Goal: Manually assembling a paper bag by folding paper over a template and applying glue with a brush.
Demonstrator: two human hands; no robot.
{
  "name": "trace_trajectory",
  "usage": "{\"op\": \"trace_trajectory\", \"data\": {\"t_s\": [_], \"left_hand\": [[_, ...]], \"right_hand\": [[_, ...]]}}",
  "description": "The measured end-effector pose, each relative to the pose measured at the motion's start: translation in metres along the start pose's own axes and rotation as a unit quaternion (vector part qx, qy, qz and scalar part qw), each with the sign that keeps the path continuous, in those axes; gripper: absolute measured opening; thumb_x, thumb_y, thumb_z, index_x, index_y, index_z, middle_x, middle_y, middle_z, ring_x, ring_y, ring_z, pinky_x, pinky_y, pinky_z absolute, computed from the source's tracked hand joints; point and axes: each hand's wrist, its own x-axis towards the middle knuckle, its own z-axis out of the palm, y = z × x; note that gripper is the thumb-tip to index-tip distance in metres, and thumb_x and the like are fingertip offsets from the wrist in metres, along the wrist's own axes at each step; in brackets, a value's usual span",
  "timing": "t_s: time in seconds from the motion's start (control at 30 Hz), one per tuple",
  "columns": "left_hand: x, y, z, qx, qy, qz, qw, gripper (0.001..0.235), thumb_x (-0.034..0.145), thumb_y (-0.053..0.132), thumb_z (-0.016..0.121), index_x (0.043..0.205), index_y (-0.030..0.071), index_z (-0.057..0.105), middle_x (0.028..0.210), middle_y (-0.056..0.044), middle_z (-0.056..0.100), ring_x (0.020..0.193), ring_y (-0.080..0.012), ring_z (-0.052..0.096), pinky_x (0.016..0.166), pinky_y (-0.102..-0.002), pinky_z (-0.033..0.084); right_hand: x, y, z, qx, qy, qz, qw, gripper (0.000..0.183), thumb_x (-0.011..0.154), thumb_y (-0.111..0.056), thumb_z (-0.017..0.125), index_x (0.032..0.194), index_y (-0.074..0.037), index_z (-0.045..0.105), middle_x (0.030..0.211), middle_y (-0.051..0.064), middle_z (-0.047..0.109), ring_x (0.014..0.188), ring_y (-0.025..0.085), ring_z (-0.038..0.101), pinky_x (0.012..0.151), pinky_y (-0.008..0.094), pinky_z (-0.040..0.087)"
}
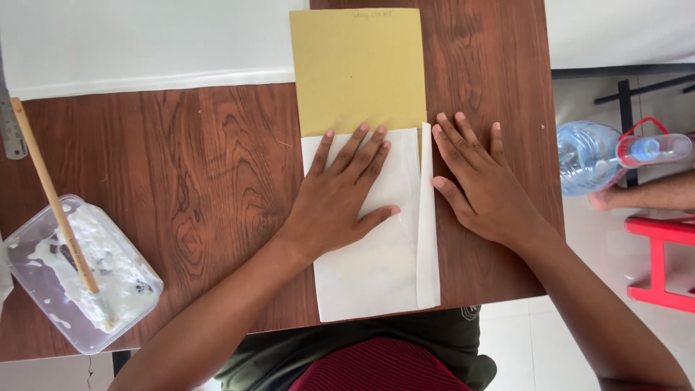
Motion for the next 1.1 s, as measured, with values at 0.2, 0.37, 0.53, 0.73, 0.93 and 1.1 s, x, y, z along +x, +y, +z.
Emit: {"op": "trace_trajectory", "data": {"t_s": [0.2, 0.37, 0.53, 0.73, 0.93, 1.1], "left_hand": [[0.0019, -0.0030, 0.0033, -0.038, -0.011, 0.013, 0.999, 0.081, 0.104, 0.063, 0.043, 0.157, 0.002, 0.042, 0.168, -0.010, 0.034, 0.157, -0.0321, 0.026, 0.128, -0.060, 0.011], [0.0026, -0.0035, 0.0058, -0.030, -0.029, 0.014, 0.999, 0.082, 0.104, 0.064, 0.041, 0.160, 0.005, 0.036, 0.169, -0.009, 0.030, 0.158, -0.0303, 0.024, 0.128, -0.060, 0.010], [0.0045, -0.0026, 0.0051, -0.028, -0.029, 0.009, 0.999, 0.082, 0.104, 0.064, 0.042, 0.161, 0.005, 0.036, 0.170, -0.009, 0.029, 0.159, -0.0278, 0.021, 0.128, -0.059, 0.008], [0.0057, -0.0028, 0.0056, -0.030, -0.048, 0.012, 0.998, 0.083, 0.104, 0.064, 0.037, 0.162, 0.005, 0.032, 0.171, -0.009, 0.024, 0.160, -0.0268, 0.018, 0.128, -0.061, 0.006], [0.0061, -0.0006, 0.0054, -0.021, -0.036, 0.005, 0.999, 0.083, 0.105, 0.064, 0.039, 0.162, 0.005, 0.031, 0.171, -0.009, 0.026, 0.159, -0.0262, 0.020, 0.129, -0.060, 0.007], [0.0068, 0.0042, 0.0079, 0.013, -0.023, -0.013, 1.000, 0.081, 0.106, 0.064, 0.038, 0.163, 0.007, 0.031, 0.171, -0.007, 0.029, 0.159, -0.0259, 0.023, 0.129, -0.058, 0.010]], "right_hand": [[0.0086, 0.0033, 0.0040, -0.027, 0.019, -0.072, 0.997, 0.060, 0.111, -0.031, 0.030, 0.162, -0.001, 0.021, 0.170, 0.016, 0.026, 0.159, 0.034, 0.020, 0.127, 0.059, -0.003], [0.0087, 0.0056, 0.0059, -0.045, 0.022, -0.085, 0.995, 0.061, 0.111, -0.033, 0.028, 0.163, -0.003, 0.022, 0.171, 0.017, 0.024, 0.160, 0.034, 0.020, 0.127, 0.058, -0.004], [0.0091, 0.0064, 0.0072, -0.061, 0.030, -0.093, 0.993, 0.061, 0.111, -0.034, 0.026, 0.163, -0.004, 0.024, 0.171, 0.017, 0.025, 0.160, 0.034, 0.021, 0.127, 0.059, -0.002], [0.0101, 0.0043, 0.0067, -0.080, 0.025, -0.094, 0.992, 0.060, 0.111, -0.040, 0.021, 0.162, -0.010, 0.030, 0.171, 0.017, 0.025, 0.159, 0.037, 0.021, 0.125, 0.066, 0.002], [0.0122, 0.0015, 0.0051, -0.090, 0.032, -0.105, 0.990, 0.058, 0.111, -0.040, 0.023, 0.160, -0.013, 0.038, 0.170, 0.020, 0.027, 0.159, 0.038, 0.022, 0.124, 0.066, 0.004], [0.0129, 0.0018, 0.0052, -0.088, 0.040, -0.110, 0.989, 0.057, 0.111, -0.041, 0.025, 0.159, -0.015, 0.040, 0.170, 0.021, 0.028, 0.159, 0.039, 0.021, 0.125, 0.065, 0.002]]}}
